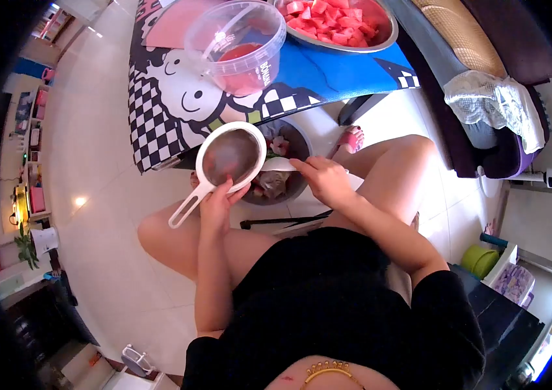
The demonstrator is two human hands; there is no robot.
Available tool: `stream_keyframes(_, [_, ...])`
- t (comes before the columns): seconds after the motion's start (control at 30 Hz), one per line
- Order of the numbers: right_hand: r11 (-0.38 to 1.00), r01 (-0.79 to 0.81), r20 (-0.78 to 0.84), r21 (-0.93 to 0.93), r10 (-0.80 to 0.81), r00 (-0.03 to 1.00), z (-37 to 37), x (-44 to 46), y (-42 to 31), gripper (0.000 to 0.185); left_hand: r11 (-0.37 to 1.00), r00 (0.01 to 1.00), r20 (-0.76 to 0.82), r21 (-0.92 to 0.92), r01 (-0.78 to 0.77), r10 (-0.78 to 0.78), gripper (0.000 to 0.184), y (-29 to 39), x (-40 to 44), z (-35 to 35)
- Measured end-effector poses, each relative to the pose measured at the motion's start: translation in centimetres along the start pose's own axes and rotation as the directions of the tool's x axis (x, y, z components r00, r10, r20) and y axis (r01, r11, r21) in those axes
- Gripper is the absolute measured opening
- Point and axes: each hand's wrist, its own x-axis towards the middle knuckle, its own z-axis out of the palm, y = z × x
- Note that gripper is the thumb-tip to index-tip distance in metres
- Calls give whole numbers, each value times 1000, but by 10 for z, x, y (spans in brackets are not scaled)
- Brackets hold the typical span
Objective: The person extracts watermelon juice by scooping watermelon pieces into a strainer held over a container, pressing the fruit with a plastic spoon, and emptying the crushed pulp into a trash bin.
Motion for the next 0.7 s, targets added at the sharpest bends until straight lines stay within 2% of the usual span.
stream_keyframes(0.07, [993,15,-44,116,-10,999,-10,0,0,48,998,996,66,-32,-52,54,49,23,-11,15])
stream_keyframes(0.2, [949,97,-180,300,-43,983,-23,-4,0,34,994,994,113,-112,16,-4,55,42,-17,13])
stream_keyframes(0.47, [813,-36,-98,582,113,989,-73,-1,-19,24,999,991,134,-42,-4,10,46,86,-20,26])
stream_keyframes(0.57, [718,-82,-61,692,171,983,-103,19,-28,22,996,987,150,53,-71,63,39,116,-10,36])
stream_keyframes(0.63, [603,-125,-17,788,223,975,-131,40,-37,20,988,982,168,108,-106,87,34,143,0,50])
stream_keyframes(0.67, [469,-212,94,857,263,960,-152,49,-46,21,983,976,193,137,-126,98,34,154,9,53])
stream_keyframes(0.7, [537,-312,85,783,405,910,-171,65,-66,24,971,975,196,194,-142,104,37,165,19,59])
